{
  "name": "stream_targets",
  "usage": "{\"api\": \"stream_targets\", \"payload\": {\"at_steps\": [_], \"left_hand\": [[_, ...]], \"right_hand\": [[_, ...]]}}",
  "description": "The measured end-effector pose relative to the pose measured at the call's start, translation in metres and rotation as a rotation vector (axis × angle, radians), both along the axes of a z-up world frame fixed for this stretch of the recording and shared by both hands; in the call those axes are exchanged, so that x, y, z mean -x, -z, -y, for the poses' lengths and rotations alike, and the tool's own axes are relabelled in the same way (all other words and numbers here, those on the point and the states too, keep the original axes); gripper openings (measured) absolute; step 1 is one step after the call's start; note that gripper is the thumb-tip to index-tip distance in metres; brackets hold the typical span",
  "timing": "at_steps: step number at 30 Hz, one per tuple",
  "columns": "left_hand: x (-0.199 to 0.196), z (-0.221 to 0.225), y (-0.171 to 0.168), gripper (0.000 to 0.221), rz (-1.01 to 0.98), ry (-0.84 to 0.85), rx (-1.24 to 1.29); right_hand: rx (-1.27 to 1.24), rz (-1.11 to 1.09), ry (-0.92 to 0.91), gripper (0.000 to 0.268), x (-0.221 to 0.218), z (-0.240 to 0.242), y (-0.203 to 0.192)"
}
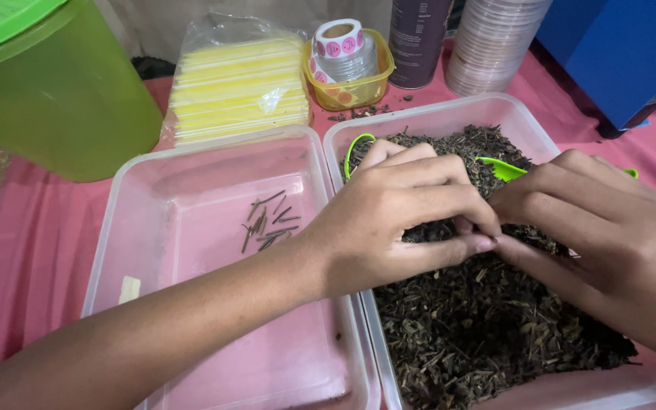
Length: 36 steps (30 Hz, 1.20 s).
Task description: Sorting tea leaves by manually removing stems and twigs into a separate container
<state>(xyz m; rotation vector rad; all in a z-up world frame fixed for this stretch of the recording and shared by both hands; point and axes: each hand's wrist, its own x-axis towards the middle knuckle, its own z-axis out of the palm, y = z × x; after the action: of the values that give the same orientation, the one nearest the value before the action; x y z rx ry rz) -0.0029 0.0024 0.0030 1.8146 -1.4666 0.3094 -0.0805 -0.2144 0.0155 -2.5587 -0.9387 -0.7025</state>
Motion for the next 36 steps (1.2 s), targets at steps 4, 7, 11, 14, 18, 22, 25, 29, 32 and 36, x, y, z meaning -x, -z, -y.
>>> {"api": "stream_targets", "payload": {"at_steps": [4,7,11,14,18,22,25,29,32,36], "left_hand": [[-0.0004,0.0007,0.0008,0.015,0.005,0.004,0.011],[-0.0008,0.0006,0.0009,0.017,0.009,0.010,0.011],[0.0000,-0.0011,0.0007,0.023,0.014,0.030,0.046],[0.0003,-0.0006,0.0020,0.021,0.071,0.023,0.087],[0.0001,-0.0006,0.0032,0.020,0.074,0.028,0.101],[-0.0003,-0.0010,0.0032,0.015,0.072,0.037,0.086],[-0.0004,-0.0012,0.0037,0.013,0.077,0.043,0.074],[-0.0011,-0.0005,0.0046,0.013,0.124,0.031,0.070],[-0.0005,-0.0003,0.0035,0.014,0.136,0.030,0.075],[-0.0005,-0.0006,0.0033,0.013,0.159,0.022,0.074]], "right_hand": [[0.004,-0.012,0.001,0.015,0.0000,0.0024,0.0013],[0.004,-0.005,0.002,0.013,0.0001,0.0007,0.0005],[0.014,0.029,0.011,0.014,-0.0002,0.0011,0.0029],[0.003,0.035,0.016,0.020,0.0010,-0.0014,0.0006],[0.022,0.039,0.003,0.017,0.0010,0.0020,0.0012],[0.023,0.042,0.029,0.016,0.0015,0.0028,0.0023],[0.028,0.053,0.025,0.017,0.0015,0.0024,0.0015],[0.028,0.030,0.033,0.017,0.0007,0.0039,0.0037],[0.019,0.038,0.039,0.015,0.0016,0.0016,0.0025],[0.018,0.025,0.020,0.013,0.0000,0.0029,0.0037]]}}
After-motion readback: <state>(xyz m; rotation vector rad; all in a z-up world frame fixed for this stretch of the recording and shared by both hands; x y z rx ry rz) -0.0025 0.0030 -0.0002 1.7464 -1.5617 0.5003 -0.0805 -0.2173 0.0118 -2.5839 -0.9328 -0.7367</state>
